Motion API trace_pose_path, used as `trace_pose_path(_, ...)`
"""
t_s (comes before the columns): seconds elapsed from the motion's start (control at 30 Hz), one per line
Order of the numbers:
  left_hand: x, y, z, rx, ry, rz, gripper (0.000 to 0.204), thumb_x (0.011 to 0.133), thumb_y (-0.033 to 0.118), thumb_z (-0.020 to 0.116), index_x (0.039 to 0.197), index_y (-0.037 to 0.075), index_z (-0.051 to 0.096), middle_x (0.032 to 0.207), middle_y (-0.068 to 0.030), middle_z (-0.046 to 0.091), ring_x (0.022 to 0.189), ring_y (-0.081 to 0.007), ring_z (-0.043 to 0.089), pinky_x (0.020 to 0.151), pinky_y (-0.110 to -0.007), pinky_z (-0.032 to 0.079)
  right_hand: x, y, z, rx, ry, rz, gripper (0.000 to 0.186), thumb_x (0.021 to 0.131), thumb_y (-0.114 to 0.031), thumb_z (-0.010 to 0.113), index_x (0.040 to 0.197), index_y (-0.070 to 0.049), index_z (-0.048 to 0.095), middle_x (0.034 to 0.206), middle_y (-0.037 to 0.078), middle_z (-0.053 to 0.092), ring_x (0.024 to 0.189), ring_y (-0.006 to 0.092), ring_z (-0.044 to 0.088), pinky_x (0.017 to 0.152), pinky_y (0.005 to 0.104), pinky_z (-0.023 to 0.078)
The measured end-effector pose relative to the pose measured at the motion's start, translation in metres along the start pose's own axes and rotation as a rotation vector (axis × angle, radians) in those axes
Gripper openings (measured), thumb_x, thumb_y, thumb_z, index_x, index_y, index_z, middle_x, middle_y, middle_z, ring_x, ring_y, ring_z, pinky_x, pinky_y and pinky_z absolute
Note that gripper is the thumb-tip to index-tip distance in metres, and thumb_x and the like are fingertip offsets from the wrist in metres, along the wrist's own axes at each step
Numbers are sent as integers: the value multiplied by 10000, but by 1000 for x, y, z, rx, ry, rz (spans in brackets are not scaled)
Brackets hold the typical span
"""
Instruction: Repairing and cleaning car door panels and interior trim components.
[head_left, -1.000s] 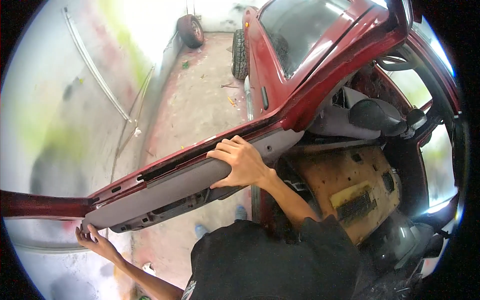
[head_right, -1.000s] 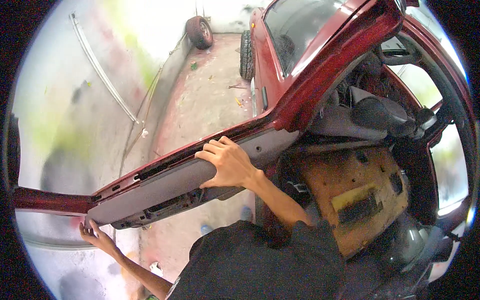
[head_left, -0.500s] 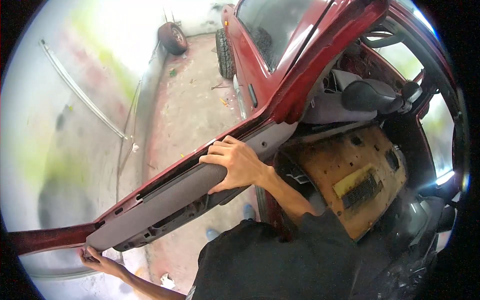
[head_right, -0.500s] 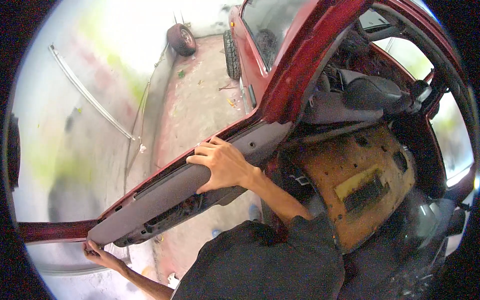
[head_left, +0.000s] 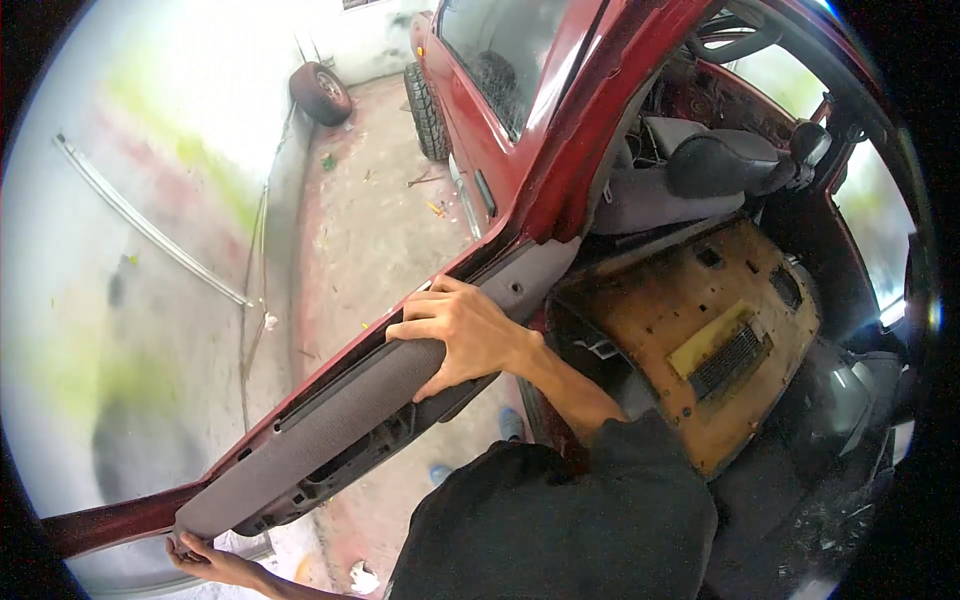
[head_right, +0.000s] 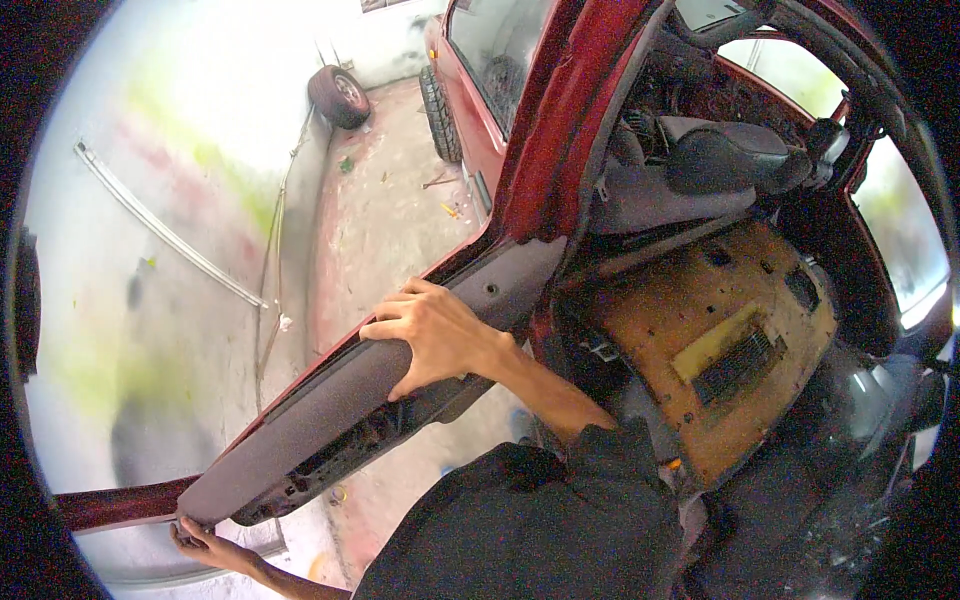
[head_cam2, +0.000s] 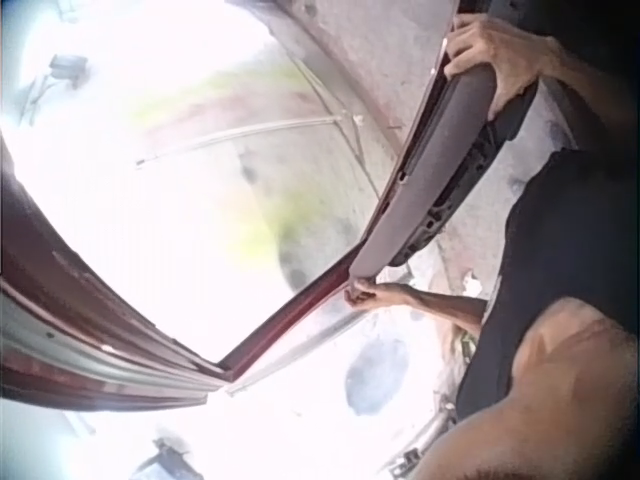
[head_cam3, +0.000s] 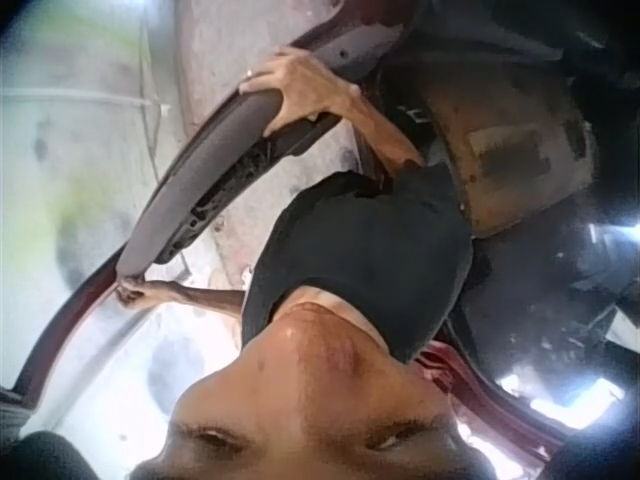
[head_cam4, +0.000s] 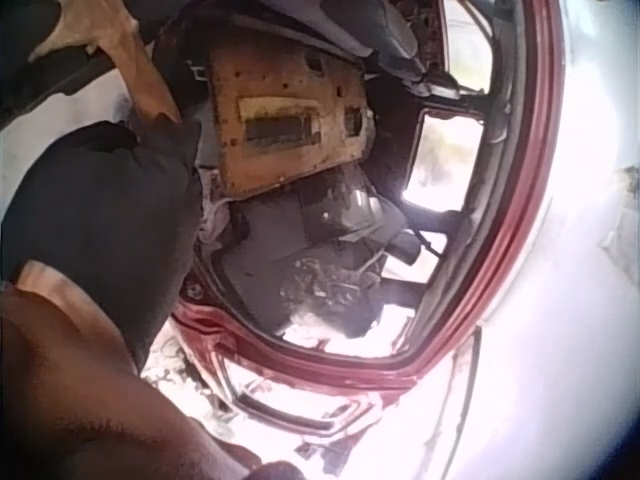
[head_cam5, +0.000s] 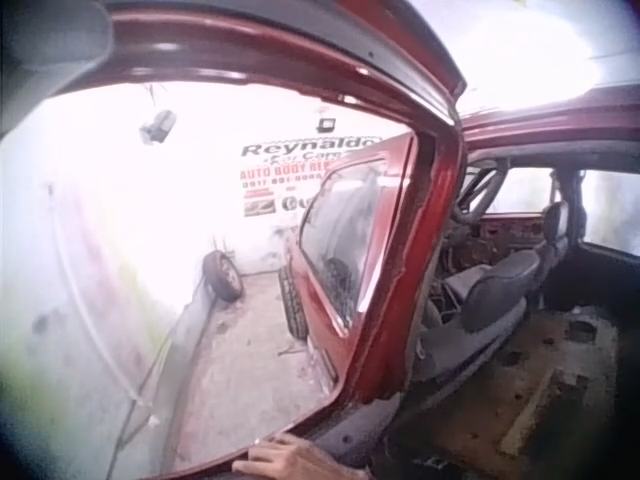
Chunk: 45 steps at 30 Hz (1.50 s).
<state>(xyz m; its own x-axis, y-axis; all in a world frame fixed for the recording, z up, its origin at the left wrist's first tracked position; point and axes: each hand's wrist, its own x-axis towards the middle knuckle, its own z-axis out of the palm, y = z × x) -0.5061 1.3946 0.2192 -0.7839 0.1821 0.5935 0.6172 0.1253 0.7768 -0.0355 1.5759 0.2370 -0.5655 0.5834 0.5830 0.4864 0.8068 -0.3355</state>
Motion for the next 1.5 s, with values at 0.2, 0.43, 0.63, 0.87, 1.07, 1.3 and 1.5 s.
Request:
trace_pose_path(0.2, 8, 12, 4, 31, 4, 28, 713, 984, 555, 624, 1422, 1, 526, 1387, -226, 589, 1248, -349, 595, 1026, -447, 506, 6, 8, -6, 18, 0, 0, 735, 552, -507, 914, 1135, -94, 739, 1042, 94, 718, 943, 263, 664, 908, 379, 475)
trace_pose_path(0.43, 25, -13, 8, -53, -30, 16, 724, 963, 546, 662, 1406, -13, 539, 1326, -241, 632, 1184, -337, 640, 938, -444, 555, 19, 8, 5, 22, -105, 39, 801, 520, -561, 899, 1174, -126, 746, 1061, 81, 721, 954, 277, 659, 944, 399, 474)
trace_pose_path(0.63, 10, -47, 12, 39, 8, 27, 712, 942, 554, 692, 1366, -6, 577, 1259, -231, 649, 1084, -318, 657, 881, -429, 562, 19, 11, 14, 10, -150, 60, 833, 508, -584, 893, 1189, -127, 746, 1093, 77, 719, 994, 279, 662, 991, 393, 458)
trace_pose_path(0.87, -6, -55, 12, 53, -43, 7, 683, 960, 507, 692, 1379, -15, 556, 1268, -231, 635, 1103, -316, 650, 899, -435, 560, 14, 18, 23, -3, -129, -20, 798, 563, -576, 885, 1183, -93, 743, 1152, 74, 718, 1001, 258, 667, 975, 392, 471)
trace_pose_path(1.07, -7, -43, 14, -53, -66, -40, 652, 986, 446, 682, 1400, -33, 527, 1335, -229, 600, 1186, -300, 608, 1000, -419, 508, 8, 21, 27, 14, -68, -71, 776, 588, -570, 877, 1176, -88, 722, 1112, 77, 713, 984, 258, 666, 967, 394, 472)
trace_pose_path(1.3, -2, -51, 21, -97, 26, -64, 538, 987, 422, 693, 1257, -36, 610, 1171, -171, 648, 1029, -254, 613, 926, -388, 507, 5, 22, 28, 0, -54, -83, 778, 580, -581, 876, 1160, -89, 717, 1050, 71, 700, 973, 249, 663, 961, 391, 472)
trace_pose_path(1.5, 7, -73, 48, -424, 341, -299, 327, 918, 319, 742, 941, -2, 681, 932, -111, 671, 775, -220, 614, 703, -395, 526, 1, 19, 31, -37, -27, -108, 789, 571, -576, 867, 1181, -102, 707, 1000, 44, 678, 971, 227, 656, 977, 394, 460)
